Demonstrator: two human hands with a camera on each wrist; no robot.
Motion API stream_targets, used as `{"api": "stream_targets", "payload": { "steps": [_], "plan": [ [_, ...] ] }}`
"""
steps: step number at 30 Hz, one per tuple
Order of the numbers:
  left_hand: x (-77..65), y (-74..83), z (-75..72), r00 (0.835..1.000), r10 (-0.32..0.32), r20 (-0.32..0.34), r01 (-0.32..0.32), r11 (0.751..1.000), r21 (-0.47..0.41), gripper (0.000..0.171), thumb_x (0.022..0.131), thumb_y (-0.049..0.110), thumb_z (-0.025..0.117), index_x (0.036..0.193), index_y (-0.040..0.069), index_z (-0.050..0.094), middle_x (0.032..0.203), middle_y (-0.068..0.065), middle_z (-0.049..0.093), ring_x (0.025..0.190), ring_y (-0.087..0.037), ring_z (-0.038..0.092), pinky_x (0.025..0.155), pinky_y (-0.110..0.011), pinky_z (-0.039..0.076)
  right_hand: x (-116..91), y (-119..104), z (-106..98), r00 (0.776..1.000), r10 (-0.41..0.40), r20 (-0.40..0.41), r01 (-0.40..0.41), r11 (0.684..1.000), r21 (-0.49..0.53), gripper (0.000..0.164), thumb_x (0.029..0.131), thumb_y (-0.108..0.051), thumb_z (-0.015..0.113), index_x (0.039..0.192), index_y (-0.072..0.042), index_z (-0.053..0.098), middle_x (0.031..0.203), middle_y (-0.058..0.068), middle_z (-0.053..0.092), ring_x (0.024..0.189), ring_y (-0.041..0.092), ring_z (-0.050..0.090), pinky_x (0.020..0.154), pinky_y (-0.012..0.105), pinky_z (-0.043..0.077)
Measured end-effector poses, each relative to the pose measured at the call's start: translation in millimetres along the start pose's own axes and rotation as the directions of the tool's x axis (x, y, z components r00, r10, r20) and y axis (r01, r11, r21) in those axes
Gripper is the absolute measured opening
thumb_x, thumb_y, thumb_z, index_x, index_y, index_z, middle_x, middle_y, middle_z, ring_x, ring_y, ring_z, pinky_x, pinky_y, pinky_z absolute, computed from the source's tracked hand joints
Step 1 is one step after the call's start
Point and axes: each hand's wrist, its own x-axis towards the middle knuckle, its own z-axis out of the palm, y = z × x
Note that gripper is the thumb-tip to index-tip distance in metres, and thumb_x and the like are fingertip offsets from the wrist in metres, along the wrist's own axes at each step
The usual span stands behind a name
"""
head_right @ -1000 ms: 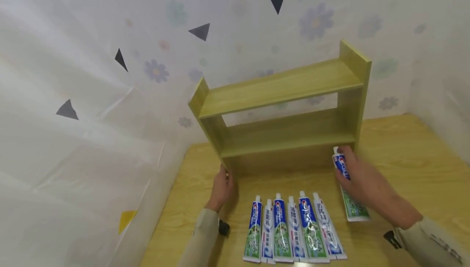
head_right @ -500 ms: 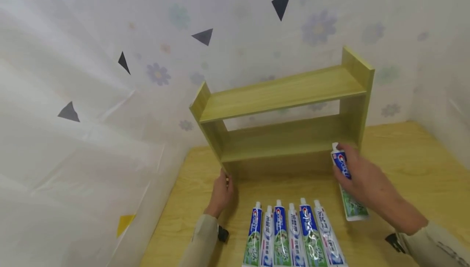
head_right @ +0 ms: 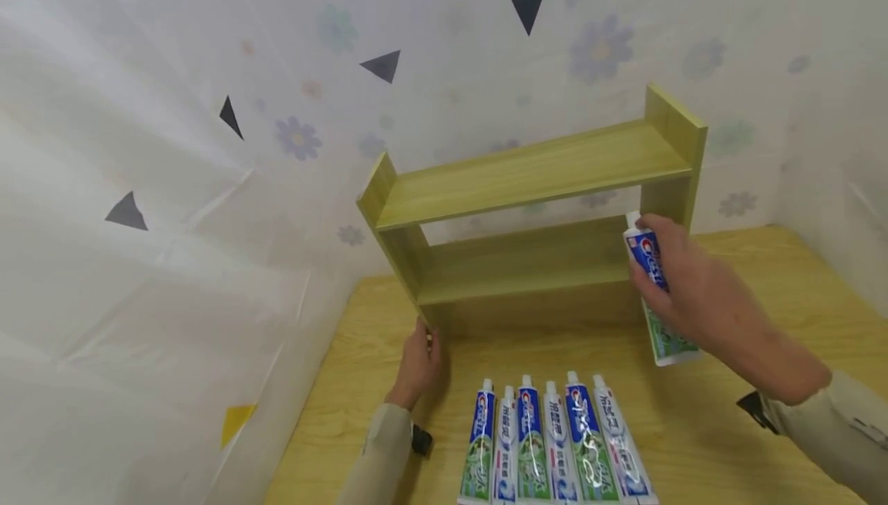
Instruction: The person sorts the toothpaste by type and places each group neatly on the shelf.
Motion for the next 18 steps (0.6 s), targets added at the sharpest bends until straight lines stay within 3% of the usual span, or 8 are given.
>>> {"api": "stream_targets", "payload": {
  "steps": [3,4,8,11,14,18],
  "plan": [
    [1.1,13.4,-8.7,1.0,0.016,-0.006,-0.016,1.0,-0.006,0.029,0.118,0.022,0.044,0.14,0.004,0.05,0.103,-0.017,0.072,0.084,-0.019,0.074,0.066,-0.035,0.061,10.2,-0.9,-8.9,0.998,-0.037,-0.045,0.036,0.999,-0.025,0.06,0.1,-0.007,0.071,0.15,0.01,0.042,0.091,0.03,0.062,0.057,0.022,0.056,0.043,0.022,0.038],
    [1.9,3.3,-3.0,1.0,0.017,-0.017,-0.017,1.0,-0.012,0.028,0.118,0.023,0.043,0.139,0.005,0.05,0.101,-0.016,0.072,0.082,-0.017,0.073,0.062,-0.036,0.06,13.9,-1.4,-12.1,0.999,-0.031,-0.044,0.029,0.999,-0.029,0.06,0.101,-0.008,0.07,0.151,0.009,0.042,0.093,0.031,0.062,0.058,0.024,0.057,0.043,0.023,0.039],
    [8.0,13.4,-10.2,0.994,0.094,-0.056,-0.095,0.996,-0.001,0.026,0.118,0.018,0.042,0.133,-0.001,0.052,0.096,-0.018,0.071,0.077,-0.02,0.072,0.057,-0.039,0.058,27.4,-3.5,-23.6,0.999,0.003,-0.045,-0.005,0.999,-0.038,0.063,0.102,-0.01,0.069,0.154,0.006,0.038,0.1,0.035,0.06,0.063,0.033,0.061,0.043,0.032,0.045],
    [8.7,14.9,-8.0,0.996,0.069,-0.057,-0.07,0.997,-0.025,0.026,0.119,0.022,0.041,0.131,0.003,0.053,0.092,-0.014,0.07,0.072,-0.016,0.068,0.056,-0.034,0.056,34.2,-3.9,-30.3,0.998,0.008,-0.062,-0.011,0.999,-0.039,0.064,0.101,-0.009,0.069,0.155,0.005,0.036,0.103,0.036,0.059,0.067,0.038,0.061,0.044,0.04,0.048],
    [5.1,12.6,-1.6,0.998,0.029,-0.049,-0.03,0.999,-0.025,0.025,0.119,0.025,0.042,0.131,0.005,0.053,0.088,-0.009,0.069,0.067,-0.01,0.064,0.054,-0.035,0.055,37.6,-4.1,-35.1,0.997,0.005,-0.083,-0.008,0.999,-0.036,0.065,0.1,-0.008,0.069,0.156,0.003,0.036,0.105,0.035,0.059,0.069,0.041,0.062,0.046,0.04,0.048],
    [1.1,5.0,6.8,0.998,0.051,-0.046,-0.052,0.999,-0.011,0.027,0.119,0.02,0.043,0.137,0.002,0.051,0.089,-0.01,0.071,0.068,-0.009,0.065,0.052,-0.036,0.054,43.6,-5.4,-39.5,0.995,-0.019,-0.098,0.015,0.999,-0.042,0.065,0.102,-0.01,0.068,0.158,0.001,0.035,0.103,0.034,0.059,0.068,0.039,0.063,0.046,0.031,0.044]
  ]
}}
